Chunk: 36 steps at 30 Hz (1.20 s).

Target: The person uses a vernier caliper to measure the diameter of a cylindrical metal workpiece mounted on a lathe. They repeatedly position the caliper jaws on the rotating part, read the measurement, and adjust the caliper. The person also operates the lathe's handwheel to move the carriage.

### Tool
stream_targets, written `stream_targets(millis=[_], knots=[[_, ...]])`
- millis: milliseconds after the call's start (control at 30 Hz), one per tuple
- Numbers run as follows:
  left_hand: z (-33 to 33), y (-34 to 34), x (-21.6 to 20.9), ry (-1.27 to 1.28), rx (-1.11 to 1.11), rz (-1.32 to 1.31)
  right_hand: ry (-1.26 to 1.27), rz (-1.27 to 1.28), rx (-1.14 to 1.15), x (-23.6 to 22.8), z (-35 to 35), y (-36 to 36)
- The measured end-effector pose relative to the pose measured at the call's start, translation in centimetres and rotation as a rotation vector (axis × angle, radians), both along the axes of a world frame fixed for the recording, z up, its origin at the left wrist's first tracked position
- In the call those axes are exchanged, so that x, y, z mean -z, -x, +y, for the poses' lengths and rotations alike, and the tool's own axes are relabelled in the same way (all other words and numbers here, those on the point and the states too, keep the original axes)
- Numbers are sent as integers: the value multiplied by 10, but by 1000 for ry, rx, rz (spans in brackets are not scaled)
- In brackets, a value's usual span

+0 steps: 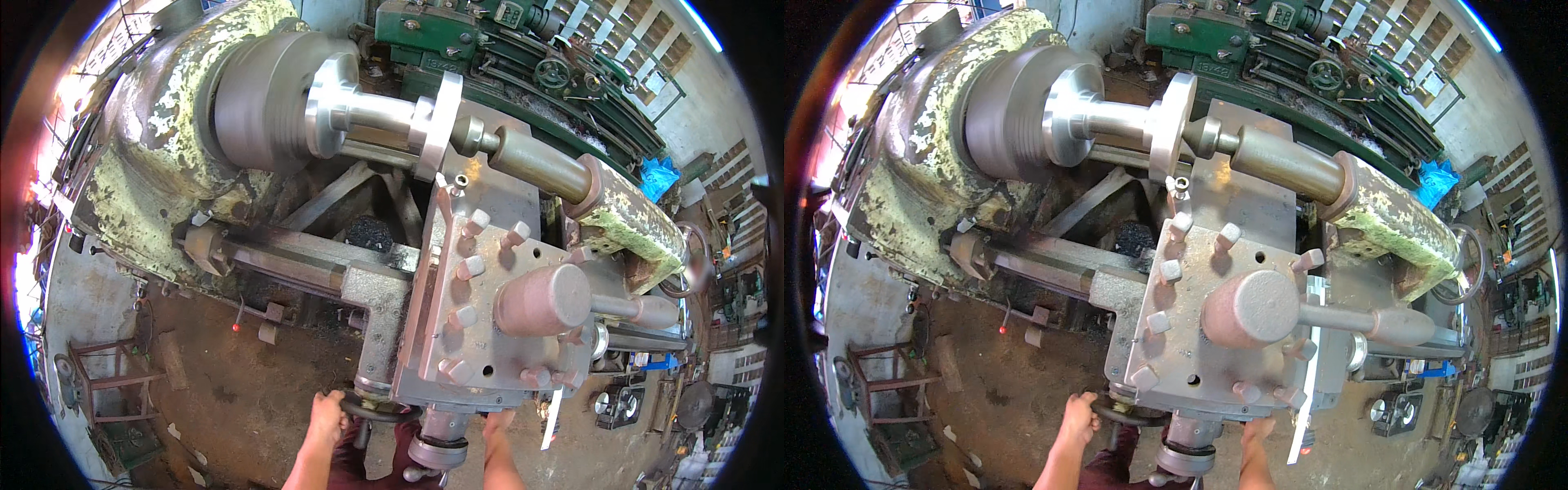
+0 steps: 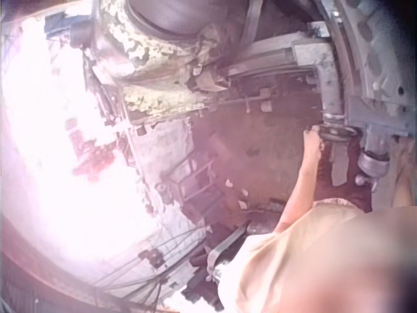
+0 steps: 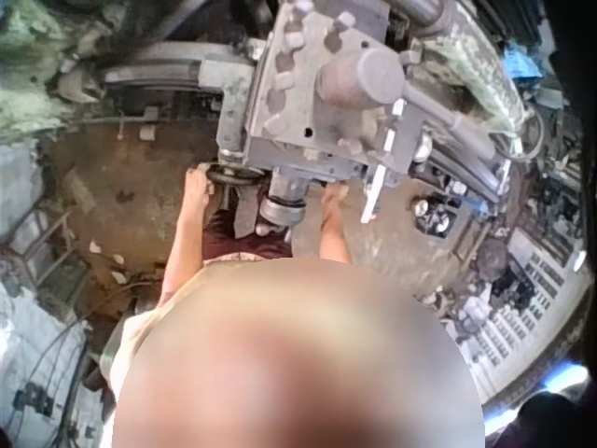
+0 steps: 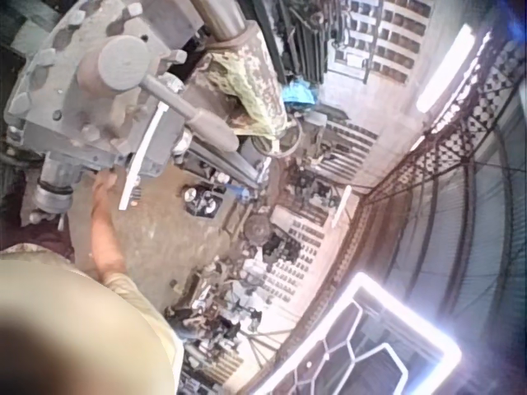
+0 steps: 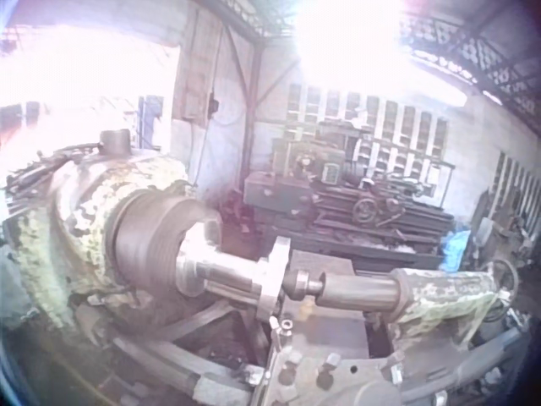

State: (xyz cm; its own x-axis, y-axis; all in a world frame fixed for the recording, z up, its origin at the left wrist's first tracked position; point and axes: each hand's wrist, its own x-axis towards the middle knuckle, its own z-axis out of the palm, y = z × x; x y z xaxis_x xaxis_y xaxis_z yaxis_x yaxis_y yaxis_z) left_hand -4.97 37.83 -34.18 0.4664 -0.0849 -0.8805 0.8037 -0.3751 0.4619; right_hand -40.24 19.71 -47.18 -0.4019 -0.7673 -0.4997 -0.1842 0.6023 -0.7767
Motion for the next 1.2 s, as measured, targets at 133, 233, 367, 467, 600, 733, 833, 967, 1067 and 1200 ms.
stream_targets(millis=[133,233,367,467,600,733,833,967,1067,1200], knots=[[7,-5,14,-10,49,69,83,-114,57,-1,-1,-5],[12,-11,22,77,11,144,131,-82,107,4,-2,-6],[17,-16,30,76,5,152,126,-112,129,7,-6,-6],[21,-18,34,101,42,173,120,-137,145,8,-10,-10],[19,-12,35,53,86,42,98,-180,165,11,-13,-20],[15,-10,32,-15,176,-23,61,-245,185,17,-17,-25],[16,-12,30,-43,219,-16,28,-303,208,26,-18,-29],[18,-11,30,-67,295,-62,-50,-467,261,52,-16,-22],[17,-8,26,-69,287,-74,-196,-688,347,77,-21,4],[20,2,15,-81,289,-153,-312,-531,223,92,-34,63]])
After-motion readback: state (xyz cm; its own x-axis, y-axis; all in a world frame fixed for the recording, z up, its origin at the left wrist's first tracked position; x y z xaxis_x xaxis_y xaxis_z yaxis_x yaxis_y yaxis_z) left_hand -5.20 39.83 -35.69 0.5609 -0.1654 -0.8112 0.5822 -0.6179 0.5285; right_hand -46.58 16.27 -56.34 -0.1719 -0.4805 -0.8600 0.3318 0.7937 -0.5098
